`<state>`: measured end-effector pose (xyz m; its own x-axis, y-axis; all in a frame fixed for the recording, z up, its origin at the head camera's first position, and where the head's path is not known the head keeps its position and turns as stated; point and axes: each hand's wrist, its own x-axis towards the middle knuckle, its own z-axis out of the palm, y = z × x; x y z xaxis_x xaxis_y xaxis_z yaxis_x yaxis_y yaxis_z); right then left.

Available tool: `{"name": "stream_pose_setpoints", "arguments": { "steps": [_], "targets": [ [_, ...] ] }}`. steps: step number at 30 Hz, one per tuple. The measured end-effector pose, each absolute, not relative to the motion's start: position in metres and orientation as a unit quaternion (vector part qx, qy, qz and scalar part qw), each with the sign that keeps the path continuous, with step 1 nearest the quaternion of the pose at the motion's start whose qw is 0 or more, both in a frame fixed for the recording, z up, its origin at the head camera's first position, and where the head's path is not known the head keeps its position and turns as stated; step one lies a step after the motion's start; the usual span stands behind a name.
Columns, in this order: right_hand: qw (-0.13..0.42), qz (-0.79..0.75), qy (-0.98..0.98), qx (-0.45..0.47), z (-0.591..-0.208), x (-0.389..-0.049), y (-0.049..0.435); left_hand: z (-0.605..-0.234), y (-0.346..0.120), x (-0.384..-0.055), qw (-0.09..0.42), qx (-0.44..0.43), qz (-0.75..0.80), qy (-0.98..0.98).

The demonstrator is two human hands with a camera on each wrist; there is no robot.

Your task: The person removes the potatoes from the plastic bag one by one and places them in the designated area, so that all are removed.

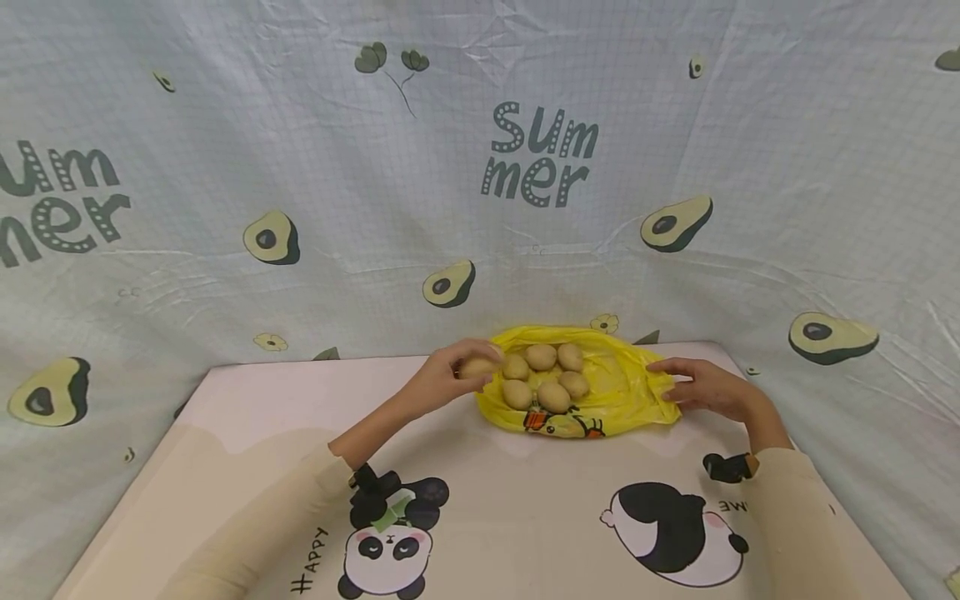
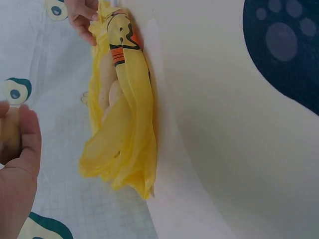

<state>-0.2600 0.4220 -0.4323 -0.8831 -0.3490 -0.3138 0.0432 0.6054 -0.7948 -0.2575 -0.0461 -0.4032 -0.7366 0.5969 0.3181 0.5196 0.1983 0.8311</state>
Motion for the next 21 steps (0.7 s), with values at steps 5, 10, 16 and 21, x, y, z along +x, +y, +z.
{"name": "stream_pose_setpoints", "arguments": {
  "steps": [5,10,16,21],
  "targets": [
    [0.226,-0.436,0.867,-0.090,-0.431,-0.259,0.422,-0.401,-0.057,-0.257,0.025,0.339,0.506,0.793],
    [0.224,-0.430,0.870,-0.087,-0.429,-0.257,0.420,-0.399,-0.070,-0.256,0.027,0.321,0.503,0.802],
    [0.225,-0.425,0.873,-0.081,-0.429,-0.257,0.418,-0.400,-0.087,-0.259,-0.015,0.324,0.460,0.827],
    [0.227,-0.425,0.873,-0.078,-0.429,-0.258,0.418,-0.405,-0.101,-0.259,-0.019,0.314,0.444,0.839]
  ]
}}
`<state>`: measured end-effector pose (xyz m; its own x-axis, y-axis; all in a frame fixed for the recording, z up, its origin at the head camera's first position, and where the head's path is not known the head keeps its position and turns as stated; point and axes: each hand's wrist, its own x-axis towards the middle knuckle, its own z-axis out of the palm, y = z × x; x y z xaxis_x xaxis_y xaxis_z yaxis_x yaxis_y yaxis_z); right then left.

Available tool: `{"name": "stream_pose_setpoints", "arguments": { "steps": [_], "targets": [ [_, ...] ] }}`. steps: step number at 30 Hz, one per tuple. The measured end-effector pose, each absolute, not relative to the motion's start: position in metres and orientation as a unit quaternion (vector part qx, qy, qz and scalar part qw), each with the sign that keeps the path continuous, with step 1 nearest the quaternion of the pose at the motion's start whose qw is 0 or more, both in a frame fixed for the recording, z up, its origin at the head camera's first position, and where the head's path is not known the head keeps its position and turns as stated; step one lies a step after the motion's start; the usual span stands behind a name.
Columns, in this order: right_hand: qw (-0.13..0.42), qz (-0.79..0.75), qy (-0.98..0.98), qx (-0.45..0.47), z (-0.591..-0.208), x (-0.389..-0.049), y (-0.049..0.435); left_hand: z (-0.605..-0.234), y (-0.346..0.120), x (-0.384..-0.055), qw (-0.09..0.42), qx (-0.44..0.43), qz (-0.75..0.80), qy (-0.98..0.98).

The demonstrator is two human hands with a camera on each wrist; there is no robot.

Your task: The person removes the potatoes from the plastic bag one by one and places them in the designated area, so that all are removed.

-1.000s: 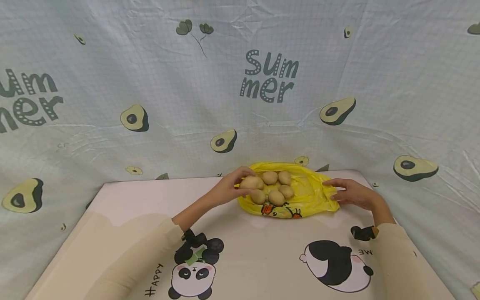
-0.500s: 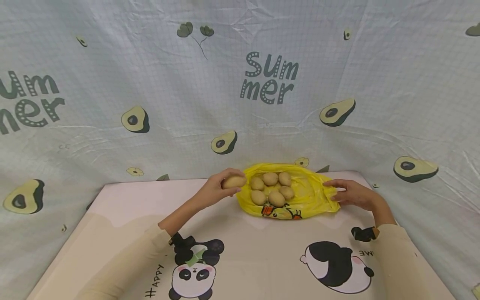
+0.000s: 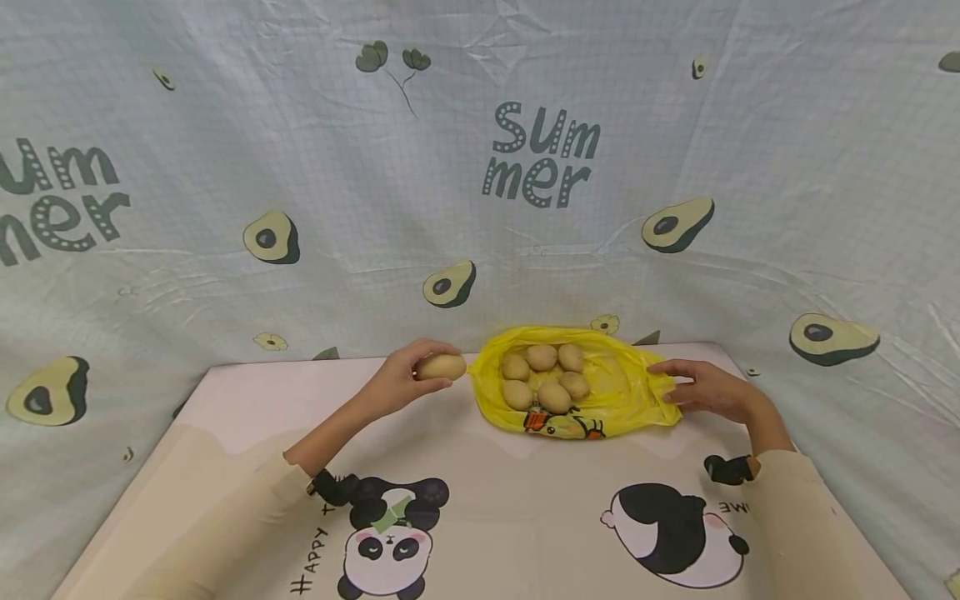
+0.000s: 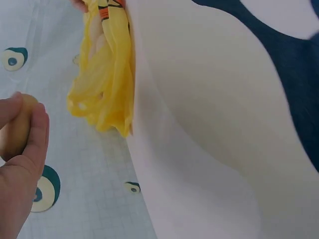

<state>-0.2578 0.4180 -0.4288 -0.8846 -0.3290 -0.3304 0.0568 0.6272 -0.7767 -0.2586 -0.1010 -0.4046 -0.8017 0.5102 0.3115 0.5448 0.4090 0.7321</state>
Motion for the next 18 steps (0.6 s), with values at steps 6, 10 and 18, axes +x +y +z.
{"name": "stream_pose_setpoints", "arguments": {
  "steps": [6,10,18],
  "targets": [
    [0.228,-0.423,0.873,-0.083,-0.428,-0.258,0.418,-0.409,-0.116,-0.255,0.010,-0.301,-0.438,-0.847],
    [0.228,-0.422,0.874,-0.084,-0.428,-0.257,0.419,-0.410,-0.124,-0.254,0.010,-0.294,-0.434,-0.852],
    [0.227,-0.425,0.872,-0.090,-0.425,-0.254,0.418,-0.410,-0.134,-0.254,0.014,-0.287,-0.432,-0.855]
  ]
}}
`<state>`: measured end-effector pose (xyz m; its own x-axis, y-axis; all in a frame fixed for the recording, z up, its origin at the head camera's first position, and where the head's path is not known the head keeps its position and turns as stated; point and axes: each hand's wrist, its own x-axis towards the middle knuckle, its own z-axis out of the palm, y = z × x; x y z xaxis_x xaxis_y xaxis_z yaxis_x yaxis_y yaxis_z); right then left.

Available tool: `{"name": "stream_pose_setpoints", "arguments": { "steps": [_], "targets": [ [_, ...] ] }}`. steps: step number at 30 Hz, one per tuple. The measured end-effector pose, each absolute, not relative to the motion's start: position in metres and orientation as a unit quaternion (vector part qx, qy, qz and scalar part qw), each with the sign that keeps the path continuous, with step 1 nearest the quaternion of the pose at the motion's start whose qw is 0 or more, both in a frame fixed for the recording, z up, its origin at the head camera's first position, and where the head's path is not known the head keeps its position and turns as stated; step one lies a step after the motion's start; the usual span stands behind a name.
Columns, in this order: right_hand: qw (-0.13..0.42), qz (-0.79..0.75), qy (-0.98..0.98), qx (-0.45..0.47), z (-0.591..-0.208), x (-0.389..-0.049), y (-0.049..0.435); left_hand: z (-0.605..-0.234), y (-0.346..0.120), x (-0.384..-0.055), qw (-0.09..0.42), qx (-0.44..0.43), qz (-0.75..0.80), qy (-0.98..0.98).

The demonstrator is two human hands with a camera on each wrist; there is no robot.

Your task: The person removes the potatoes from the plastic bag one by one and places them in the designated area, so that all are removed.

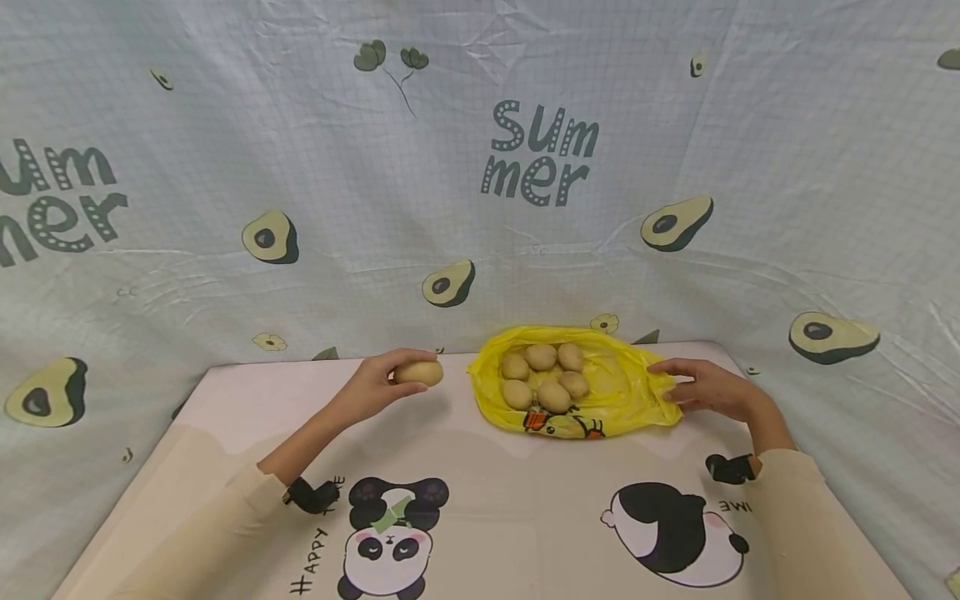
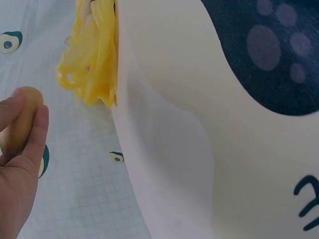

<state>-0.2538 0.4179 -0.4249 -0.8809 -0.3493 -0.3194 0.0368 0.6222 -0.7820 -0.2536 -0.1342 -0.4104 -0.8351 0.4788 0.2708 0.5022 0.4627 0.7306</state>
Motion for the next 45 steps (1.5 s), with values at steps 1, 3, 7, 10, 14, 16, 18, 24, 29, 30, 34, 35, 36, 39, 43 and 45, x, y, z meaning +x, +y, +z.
{"name": "stream_pose_setpoints", "arguments": {
  "steps": [1,3,7,10,14,16,18,24,29,30,34,35,36,39,43,45],
  "targets": [
    [0.227,-0.426,0.871,-0.090,-0.425,-0.254,0.418,-0.411,-0.135,-0.254,0.013,-0.286,-0.431,-0.855],
    [0.227,-0.427,0.871,-0.089,-0.425,-0.254,0.419,-0.411,-0.137,-0.254,0.011,-0.285,-0.429,-0.857],
    [0.226,-0.428,0.871,-0.089,-0.426,-0.254,0.420,-0.413,-0.140,-0.254,0.007,-0.280,-0.422,-0.862],
    [0.226,-0.429,0.870,-0.089,-0.426,-0.254,0.420,-0.413,-0.144,-0.253,0.009,-0.274,-0.419,-0.865],
    [0.229,-0.430,0.869,-0.088,-0.425,-0.254,0.419,-0.414,-0.148,-0.252,0.017,-0.272,-0.418,-0.867],
    [0.230,-0.428,0.869,-0.087,-0.425,-0.253,0.419,-0.413,-0.149,-0.252,0.018,-0.270,-0.422,-0.865],
    [0.232,-0.429,0.869,-0.084,-0.425,-0.254,0.419,-0.412,-0.151,-0.251,0.020,-0.269,-0.424,-0.865],
    [0.233,-0.426,0.870,-0.082,-0.427,-0.255,0.419,-0.412,-0.157,-0.251,0.021,-0.260,-0.429,-0.865],
    [0.233,-0.421,0.873,-0.082,-0.428,-0.256,0.419,-0.414,-0.166,-0.250,0.026,-0.247,-0.433,-0.866],
    [0.233,-0.421,0.873,-0.082,-0.428,-0.256,0.419,-0.414,-0.168,-0.250,0.027,-0.243,-0.435,-0.867],
    [0.233,-0.419,0.874,-0.086,-0.428,-0.256,0.420,-0.413,-0.177,-0.249,0.034,-0.229,-0.438,-0.869],
    [0.232,-0.418,0.874,-0.088,-0.427,-0.256,0.420,-0.413,-0.178,-0.249,0.035,-0.226,-0.438,-0.869],
    [0.232,-0.418,0.874,-0.088,-0.427,-0.257,0.421,-0.412,-0.180,-0.248,0.036,-0.223,-0.438,-0.870],
    [0.232,-0.415,0.875,-0.087,-0.428,-0.258,0.421,-0.412,-0.184,-0.249,0.039,-0.217,-0.440,-0.871],
    [0.235,-0.418,0.873,-0.086,-0.429,-0.259,0.422,-0.413,-0.188,-0.250,0.041,-0.213,-0.441,-0.871],
    [0.236,-0.424,0.870,-0.088,-0.429,-0.259,0.422,-0.414,-0.189,-0.250,0.041,-0.208,-0.444,-0.870]
  ]
}}
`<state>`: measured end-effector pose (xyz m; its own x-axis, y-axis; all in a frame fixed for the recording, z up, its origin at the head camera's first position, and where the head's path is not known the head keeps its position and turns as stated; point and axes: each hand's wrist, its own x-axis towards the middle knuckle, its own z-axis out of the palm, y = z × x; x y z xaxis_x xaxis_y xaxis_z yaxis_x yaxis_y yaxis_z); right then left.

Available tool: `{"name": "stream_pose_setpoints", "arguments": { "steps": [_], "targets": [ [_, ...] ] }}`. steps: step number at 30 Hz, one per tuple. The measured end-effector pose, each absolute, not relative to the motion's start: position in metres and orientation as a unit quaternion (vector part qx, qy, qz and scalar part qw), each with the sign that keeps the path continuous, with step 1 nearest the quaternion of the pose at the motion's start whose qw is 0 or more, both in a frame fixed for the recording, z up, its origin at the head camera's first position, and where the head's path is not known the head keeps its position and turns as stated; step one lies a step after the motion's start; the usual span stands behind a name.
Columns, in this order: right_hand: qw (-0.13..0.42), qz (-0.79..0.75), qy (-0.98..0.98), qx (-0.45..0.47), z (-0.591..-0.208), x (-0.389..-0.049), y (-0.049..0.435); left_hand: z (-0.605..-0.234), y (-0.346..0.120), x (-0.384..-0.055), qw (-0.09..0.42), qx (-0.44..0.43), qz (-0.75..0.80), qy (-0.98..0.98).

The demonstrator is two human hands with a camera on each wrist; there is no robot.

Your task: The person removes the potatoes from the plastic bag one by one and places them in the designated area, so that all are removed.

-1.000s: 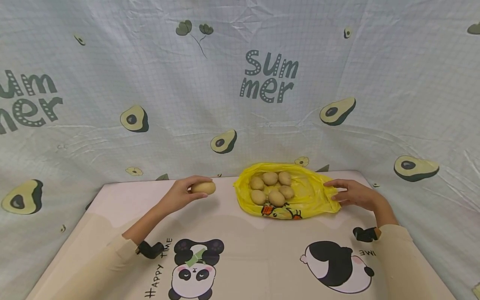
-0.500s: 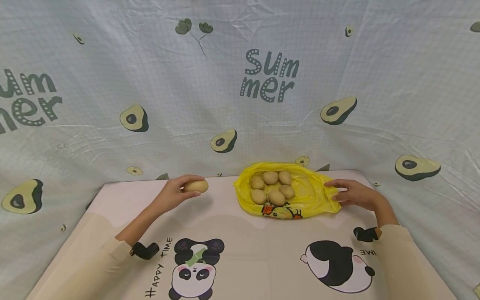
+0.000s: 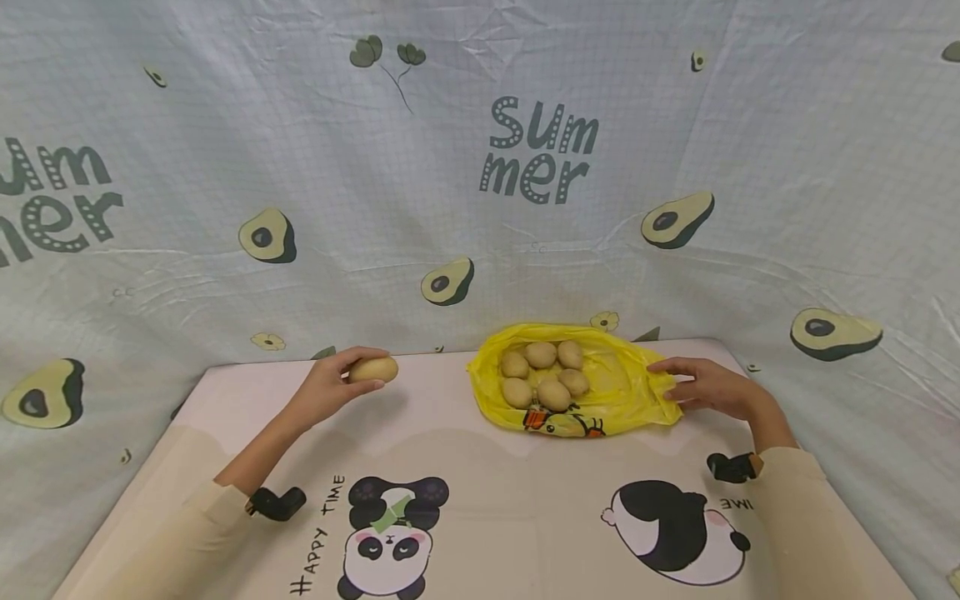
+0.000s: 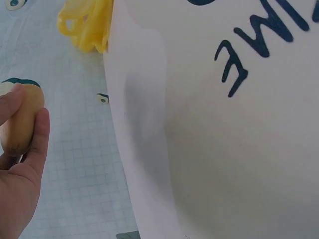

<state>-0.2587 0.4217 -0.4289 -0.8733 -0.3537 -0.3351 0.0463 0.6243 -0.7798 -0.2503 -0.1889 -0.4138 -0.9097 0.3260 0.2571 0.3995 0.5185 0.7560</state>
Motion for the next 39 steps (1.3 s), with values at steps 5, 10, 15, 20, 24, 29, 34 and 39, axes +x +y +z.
{"name": "stream_pose_setpoints", "arguments": {
  "steps": [5,10,15,20,24,29,34,39],
  "targets": [
    [0.237,-0.433,0.865,-0.089,-0.428,-0.257,0.421,-0.414,-0.190,-0.250,0.049,-0.190,-0.445,-0.874],
    [0.238,-0.435,0.864,-0.086,-0.428,-0.256,0.421,-0.414,-0.193,-0.251,0.064,-0.189,-0.433,-0.879],
    [0.237,-0.436,0.864,-0.088,-0.428,-0.256,0.422,-0.416,-0.197,-0.252,0.050,-0.189,-0.447,-0.873],
    [0.238,-0.433,0.865,-0.087,-0.428,-0.255,0.421,-0.418,-0.201,-0.251,0.041,-0.175,-0.465,-0.867],
    [0.239,-0.430,0.866,-0.086,-0.428,-0.255,0.421,-0.419,-0.203,-0.252,0.024,-0.159,-0.470,-0.868],
    [0.239,-0.427,0.868,-0.087,-0.428,-0.255,0.422,-0.419,-0.209,-0.251,-0.037,-0.149,-0.507,-0.848],
    [0.236,-0.427,0.868,-0.090,-0.427,-0.255,0.423,-0.422,-0.212,-0.251,-0.065,-0.164,-0.529,-0.830],
    [0.236,-0.430,0.867,-0.092,-0.425,-0.254,0.423,-0.426,-0.214,-0.254,-0.018,-0.189,-0.472,-0.861]
  ]
}}
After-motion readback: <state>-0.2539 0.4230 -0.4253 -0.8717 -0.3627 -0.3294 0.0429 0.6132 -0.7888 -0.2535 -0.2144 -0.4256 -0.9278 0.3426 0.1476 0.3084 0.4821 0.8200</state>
